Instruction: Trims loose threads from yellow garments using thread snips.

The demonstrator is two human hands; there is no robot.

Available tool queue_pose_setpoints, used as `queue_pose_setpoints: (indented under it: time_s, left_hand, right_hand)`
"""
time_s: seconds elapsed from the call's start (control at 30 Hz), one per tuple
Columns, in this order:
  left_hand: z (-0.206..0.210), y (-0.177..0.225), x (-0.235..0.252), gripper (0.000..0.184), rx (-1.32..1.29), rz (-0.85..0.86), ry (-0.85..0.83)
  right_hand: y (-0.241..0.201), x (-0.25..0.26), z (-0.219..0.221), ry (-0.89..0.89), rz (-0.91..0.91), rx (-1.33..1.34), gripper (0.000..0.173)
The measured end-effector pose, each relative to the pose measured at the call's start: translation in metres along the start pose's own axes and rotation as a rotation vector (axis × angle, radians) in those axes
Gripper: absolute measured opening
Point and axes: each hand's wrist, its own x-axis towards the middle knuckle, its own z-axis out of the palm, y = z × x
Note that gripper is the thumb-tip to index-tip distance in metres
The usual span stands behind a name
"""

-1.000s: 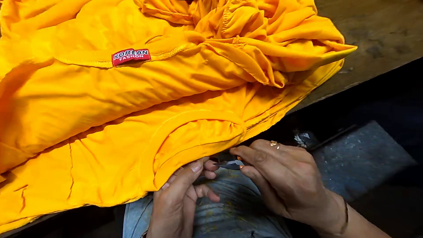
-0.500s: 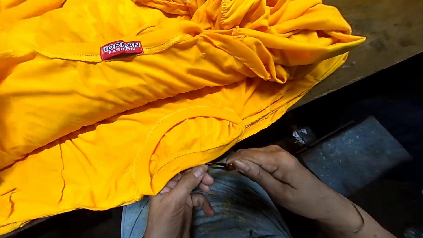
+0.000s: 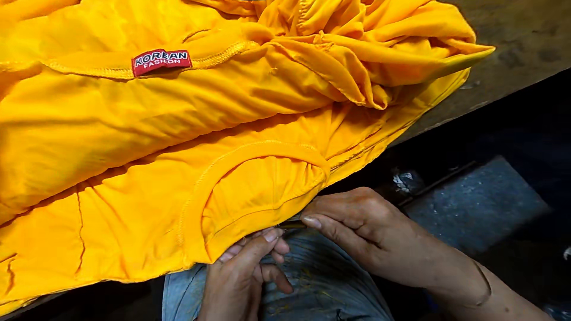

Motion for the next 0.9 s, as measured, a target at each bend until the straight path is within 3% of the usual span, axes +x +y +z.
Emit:
queue_pose_setpoints:
  time_s: [0.37, 0.5, 0.63, 0.73, 0.9]
  left_hand:
    - [-0.001, -0.001, -0.001, 0.013, 0.051, -0.04, -0.003]
    - [-0.019, -0.001, -0.008, 0.012, 0.076, 0.033, -0.096]
    - [-0.04, 0.0, -0.016, 0.033, -0.16, 0.108, -0.187]
    - [-0.035, 0.004, -0.017, 0.032, -0.203, 0.124, -0.141]
    - [-0.024, 0.007, -0.013, 0.026, -0.205, 0.156, -0.033]
  right_hand:
    - [-0.002, 0.001, 0.004, 0.03, -0.045, -0.2, 0.032]
    - [0.002, -0.005, -0.005, -0.054, -0.014, -0.044, 0.035]
    - [0.0, -0.007, -0.008, -0.043, 0.028, 0.197, 0.033]
    - [-0.008, -0.004, 0.0, -0.022, 0.066, 0.303, 0.033]
    - [-0.02, 0.003, 0.004, 0.061, -0.124, 0.093, 0.036]
